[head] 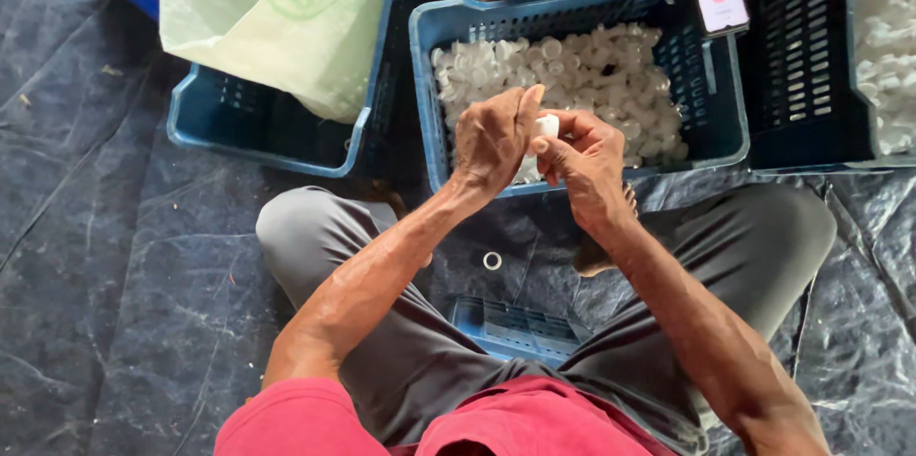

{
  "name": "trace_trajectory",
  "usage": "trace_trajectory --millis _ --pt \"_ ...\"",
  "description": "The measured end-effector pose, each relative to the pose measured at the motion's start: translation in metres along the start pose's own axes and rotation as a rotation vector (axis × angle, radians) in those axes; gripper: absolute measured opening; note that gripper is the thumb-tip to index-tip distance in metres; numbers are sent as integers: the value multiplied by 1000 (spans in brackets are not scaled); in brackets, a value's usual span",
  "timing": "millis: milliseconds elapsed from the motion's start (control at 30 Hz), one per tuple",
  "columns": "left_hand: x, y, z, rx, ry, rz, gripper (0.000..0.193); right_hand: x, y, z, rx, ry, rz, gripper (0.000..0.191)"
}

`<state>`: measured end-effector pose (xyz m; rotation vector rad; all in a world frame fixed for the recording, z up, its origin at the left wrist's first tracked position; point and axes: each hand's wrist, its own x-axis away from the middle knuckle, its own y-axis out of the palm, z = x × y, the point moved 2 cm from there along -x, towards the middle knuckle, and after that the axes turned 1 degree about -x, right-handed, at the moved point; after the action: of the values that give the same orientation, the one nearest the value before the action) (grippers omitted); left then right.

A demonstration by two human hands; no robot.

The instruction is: The person sits on the floor and repeatedly picks up small white plastic components from a blue basket. They manually separate or assemble the parts by hand, then place the finished pieces into a white sack. The process is repetitive and involves handling the items one at a time.

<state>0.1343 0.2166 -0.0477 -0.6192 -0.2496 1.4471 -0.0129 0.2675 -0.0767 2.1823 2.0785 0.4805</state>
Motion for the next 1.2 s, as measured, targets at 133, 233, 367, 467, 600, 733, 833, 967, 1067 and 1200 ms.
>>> trace_trajectory --millis 133,233,367,467,600,733,833,967,1067,1200 --pt "5 -3 -6 52 -15 -21 41 9 3 4 111 -63 -24 41" --pt "10 0 -14 121 -48 -48 44 15 5 5 211 -107 -47 43" --pt "19 4 -25 267 -155 -79 46 21 12 -6 576 -363 -84 50" --pt "23 0 -30 343 -192 -54 47 28 19 -20 912 -603 -166 53" --pt "22 -12 -29 172 -177 40 50 30 14 -23 364 -458 -265 50" --pt "28 -19 -18 -6 -58 17 49 11 -3 4 146 94 -22 33" --pt "35 -24 -12 -77 5 35 45 11 -1 21 92 187 -151 32" --pt "36 -31 -15 -56 -8 67 42 19 3 16 10 195 -124 39" --pt "36 -33 -15 -86 18 78 41 17 5 8 -37 275 -24 47" --pt "40 -32 -13 -115 58 41 42 15 10 18 -133 612 -57 70"
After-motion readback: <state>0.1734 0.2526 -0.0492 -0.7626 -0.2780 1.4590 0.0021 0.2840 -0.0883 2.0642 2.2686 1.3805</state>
